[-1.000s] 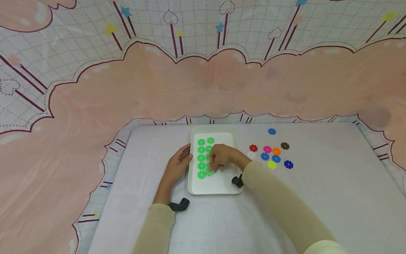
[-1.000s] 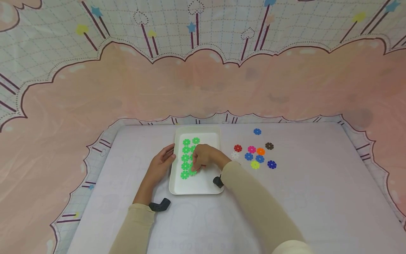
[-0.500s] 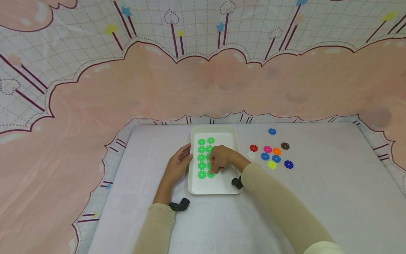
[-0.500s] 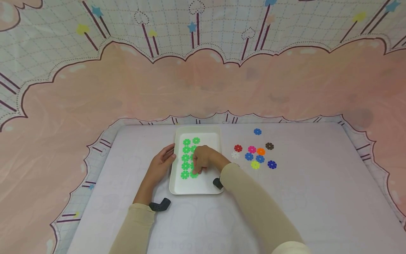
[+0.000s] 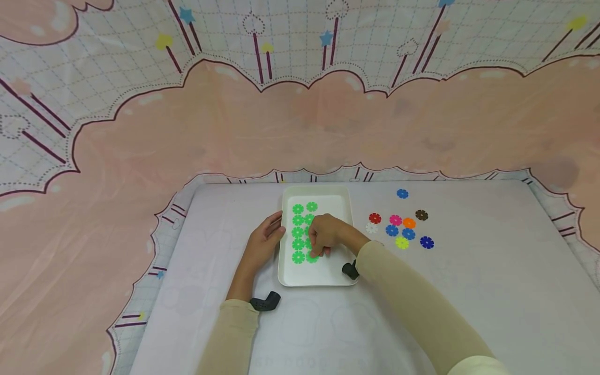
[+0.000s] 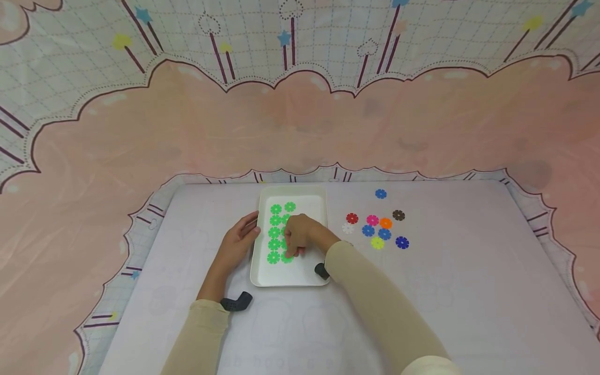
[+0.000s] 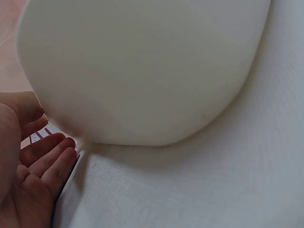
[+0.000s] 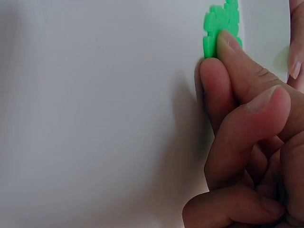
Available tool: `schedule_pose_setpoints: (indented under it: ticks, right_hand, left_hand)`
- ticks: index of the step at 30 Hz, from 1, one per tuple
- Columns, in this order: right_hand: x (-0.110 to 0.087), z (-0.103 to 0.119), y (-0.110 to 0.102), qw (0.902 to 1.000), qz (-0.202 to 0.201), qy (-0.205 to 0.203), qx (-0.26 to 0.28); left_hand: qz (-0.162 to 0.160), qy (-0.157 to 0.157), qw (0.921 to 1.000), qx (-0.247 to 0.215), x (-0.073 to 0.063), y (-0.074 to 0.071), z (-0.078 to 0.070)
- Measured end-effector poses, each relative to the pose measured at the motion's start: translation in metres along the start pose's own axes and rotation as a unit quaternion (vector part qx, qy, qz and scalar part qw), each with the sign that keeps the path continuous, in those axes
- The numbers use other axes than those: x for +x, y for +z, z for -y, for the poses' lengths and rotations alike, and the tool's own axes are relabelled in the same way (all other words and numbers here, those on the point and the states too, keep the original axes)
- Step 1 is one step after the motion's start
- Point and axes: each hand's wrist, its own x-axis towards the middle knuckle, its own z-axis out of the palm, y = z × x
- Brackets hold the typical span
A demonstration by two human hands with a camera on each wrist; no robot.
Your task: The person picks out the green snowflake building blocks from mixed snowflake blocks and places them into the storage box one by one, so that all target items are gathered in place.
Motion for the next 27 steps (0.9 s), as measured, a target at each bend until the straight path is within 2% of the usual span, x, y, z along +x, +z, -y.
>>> schedule_pose_setpoints:
  ticks: [15,21,27]
  right_hand:
    - [-0.006,0.002,-0.006,0.9995,-0.011,-0.006,0.028]
    - [-0.016,0.000,-0.015,0.9970,-0.058,-0.017,0.048]
    - [-0.042,-0.010,-0.029,0.9891,-0.108,-0.026,0.097]
  left_hand:
    - [-0.006,0.001,1.0000,0.004,-0.002,0.000,-0.002]
    - [-0.013,0.002,0.9999,0.004,-0.002,0.000,-0.002]
    - [-0.041,0.016,0.9989,0.015,0.000,-0.001,-0.009]
